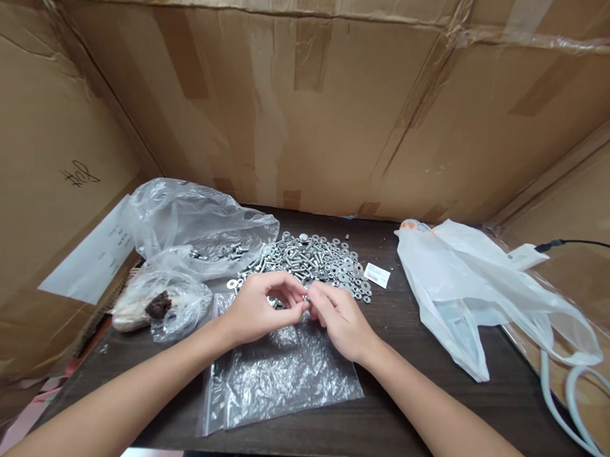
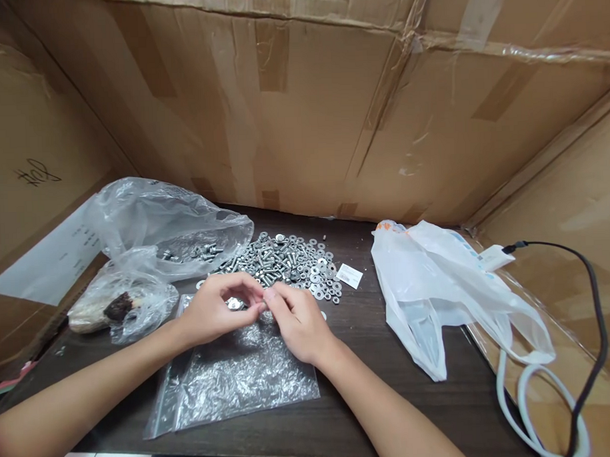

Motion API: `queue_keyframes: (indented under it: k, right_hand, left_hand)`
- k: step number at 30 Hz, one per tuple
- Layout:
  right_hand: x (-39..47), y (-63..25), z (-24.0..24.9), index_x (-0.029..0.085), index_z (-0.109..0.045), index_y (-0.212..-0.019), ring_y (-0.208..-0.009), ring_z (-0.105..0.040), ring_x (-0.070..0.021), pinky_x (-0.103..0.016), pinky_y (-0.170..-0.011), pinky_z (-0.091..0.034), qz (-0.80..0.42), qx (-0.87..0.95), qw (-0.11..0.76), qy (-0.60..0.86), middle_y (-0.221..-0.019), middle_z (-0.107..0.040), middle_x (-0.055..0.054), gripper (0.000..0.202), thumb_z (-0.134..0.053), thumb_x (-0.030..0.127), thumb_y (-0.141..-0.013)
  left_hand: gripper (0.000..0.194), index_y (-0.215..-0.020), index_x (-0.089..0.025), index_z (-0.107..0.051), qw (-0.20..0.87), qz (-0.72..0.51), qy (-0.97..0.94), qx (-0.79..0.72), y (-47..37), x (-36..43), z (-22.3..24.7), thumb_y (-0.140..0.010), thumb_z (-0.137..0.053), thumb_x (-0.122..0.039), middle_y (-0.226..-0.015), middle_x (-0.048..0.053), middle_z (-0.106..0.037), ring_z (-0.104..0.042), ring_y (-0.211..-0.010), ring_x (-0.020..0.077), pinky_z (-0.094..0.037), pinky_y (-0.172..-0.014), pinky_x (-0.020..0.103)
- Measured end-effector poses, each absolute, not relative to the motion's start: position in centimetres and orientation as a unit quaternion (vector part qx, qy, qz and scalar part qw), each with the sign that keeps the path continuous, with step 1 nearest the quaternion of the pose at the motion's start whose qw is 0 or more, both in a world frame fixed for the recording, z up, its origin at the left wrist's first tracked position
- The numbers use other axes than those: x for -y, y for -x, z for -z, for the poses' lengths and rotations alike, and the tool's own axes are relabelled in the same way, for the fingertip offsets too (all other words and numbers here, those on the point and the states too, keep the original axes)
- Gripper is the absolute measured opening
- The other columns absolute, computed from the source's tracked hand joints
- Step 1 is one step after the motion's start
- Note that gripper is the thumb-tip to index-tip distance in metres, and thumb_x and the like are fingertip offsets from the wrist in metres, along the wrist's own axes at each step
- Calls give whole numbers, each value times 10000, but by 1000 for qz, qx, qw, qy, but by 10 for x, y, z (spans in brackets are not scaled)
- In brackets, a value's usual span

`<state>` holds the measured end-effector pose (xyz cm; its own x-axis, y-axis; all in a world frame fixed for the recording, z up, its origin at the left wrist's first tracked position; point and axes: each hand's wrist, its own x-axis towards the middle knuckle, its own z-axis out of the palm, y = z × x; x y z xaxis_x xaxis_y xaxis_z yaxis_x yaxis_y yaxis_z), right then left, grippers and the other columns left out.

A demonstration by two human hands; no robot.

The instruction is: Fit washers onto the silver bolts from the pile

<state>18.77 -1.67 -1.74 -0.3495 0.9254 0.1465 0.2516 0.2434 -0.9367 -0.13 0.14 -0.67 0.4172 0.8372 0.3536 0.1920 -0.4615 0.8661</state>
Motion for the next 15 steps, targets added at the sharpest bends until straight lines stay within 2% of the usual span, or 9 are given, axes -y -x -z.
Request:
queue_keyframes:
  k: [2,4,10,12,15]
  right_hand:
    - [17,-189,14,184,-563,-833,-583,-461,-126,-253,-558,-347,-426,698,404,410,-681,-517,15,278,-509,415,-979]
    - [17,-189,14,188,-558,-869,-580,-454,-125,-247,-545,-344,-448,687,404,405,-688,-507,22,226,-555,399,-951]
    - [14,-187,22,190,-478,-582,-492,-421,-122,-269,-516,-325,-527,649,342,429,-514,-459,8,589,-347,545,-1033]
    - [14,-187,21,186,-501,-618,-520,-441,-127,-271,-538,-337,-501,662,354,431,-546,-479,6,552,-361,521,-1034]
    - [15,-188,15,185,-562,-786,-574,-452,-128,-262,-561,-340,-452,688,385,416,-644,-497,21,318,-482,413,-993]
  left_hand:
    - [96,-864,-130,-699,461,-404,-706,-354,0,-3,6,-790,-717,-188,-712,25,-725,-675,-602,114,-556,-566,194]
    - [87,-858,-132,-700,480,-393,-702,-349,0,-4,6,-793,-711,-189,-703,21,-722,-670,-596,112,-554,-560,191]
    - [58,-827,-140,-705,292,-405,-809,-311,3,1,5,-771,-711,-128,-766,26,-730,-682,-682,121,-562,-681,229]
    - [72,-840,-137,-705,333,-400,-785,-337,2,0,5,-769,-712,-142,-760,30,-731,-684,-674,126,-564,-666,229]
    - [99,-861,-132,-703,485,-373,-698,-371,1,-4,5,-778,-705,-186,-716,26,-725,-670,-622,119,-555,-598,211]
